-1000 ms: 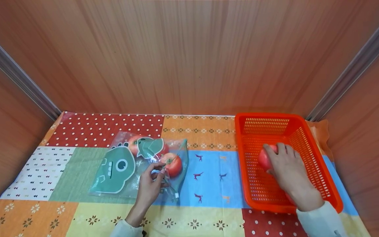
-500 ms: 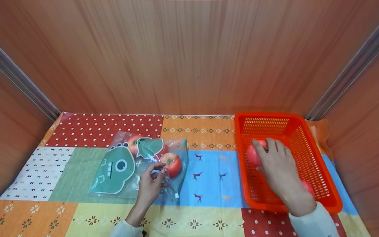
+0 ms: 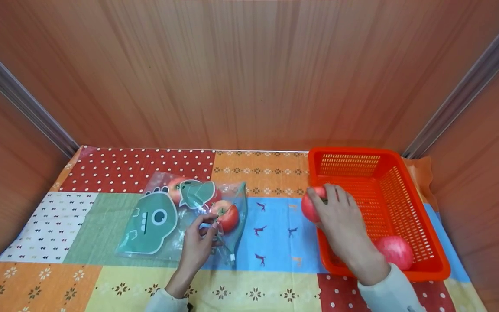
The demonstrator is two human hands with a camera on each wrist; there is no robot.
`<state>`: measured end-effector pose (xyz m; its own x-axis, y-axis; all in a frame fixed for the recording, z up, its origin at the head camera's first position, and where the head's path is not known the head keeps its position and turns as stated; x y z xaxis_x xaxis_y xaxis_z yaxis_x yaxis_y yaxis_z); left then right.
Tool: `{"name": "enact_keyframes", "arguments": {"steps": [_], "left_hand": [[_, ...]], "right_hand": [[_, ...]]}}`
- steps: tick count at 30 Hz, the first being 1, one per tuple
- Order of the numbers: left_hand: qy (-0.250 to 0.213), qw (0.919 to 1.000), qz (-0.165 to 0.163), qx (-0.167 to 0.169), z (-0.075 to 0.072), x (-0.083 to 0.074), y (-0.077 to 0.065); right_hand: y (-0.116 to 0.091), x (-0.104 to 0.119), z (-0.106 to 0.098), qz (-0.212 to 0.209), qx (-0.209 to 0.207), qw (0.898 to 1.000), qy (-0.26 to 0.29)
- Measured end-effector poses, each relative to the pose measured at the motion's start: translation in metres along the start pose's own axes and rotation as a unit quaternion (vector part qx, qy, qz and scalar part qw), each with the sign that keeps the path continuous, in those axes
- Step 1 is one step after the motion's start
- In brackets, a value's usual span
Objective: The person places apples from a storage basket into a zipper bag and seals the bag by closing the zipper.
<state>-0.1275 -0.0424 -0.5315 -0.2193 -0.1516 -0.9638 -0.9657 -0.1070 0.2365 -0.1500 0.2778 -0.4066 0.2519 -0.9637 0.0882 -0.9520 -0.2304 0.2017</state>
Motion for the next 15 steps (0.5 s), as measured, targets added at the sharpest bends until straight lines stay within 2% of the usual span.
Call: {"name": "enact_keyframes", "arguments": {"steps": [5, 15], "left_hand": [[-0.011, 0.9999, 0.01, -0.002, 0.0, 0.001, 0.001], [-0.008, 1.0, -0.002, 0.001, 0.0, 0.001, 0.0]], "right_hand": [[-0.001, 0.014, 0.007, -0.023, -0.019, 1.0, 0.002], [-0.006, 0.037, 0.02, -0.044, -0.027, 0.999, 0.012]]}}
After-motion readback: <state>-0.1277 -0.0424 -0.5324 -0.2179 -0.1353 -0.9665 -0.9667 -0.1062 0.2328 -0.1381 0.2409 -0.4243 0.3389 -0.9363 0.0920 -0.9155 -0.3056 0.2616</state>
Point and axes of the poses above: each hand's wrist, its own y-axis towards the middle knuckle, its own z-axis out of the palm, x = y × z, the point moved 2 cm from there along y, towards the middle knuckle, and after that the axes turned 12 degrees about z, right-handed, at the moved point
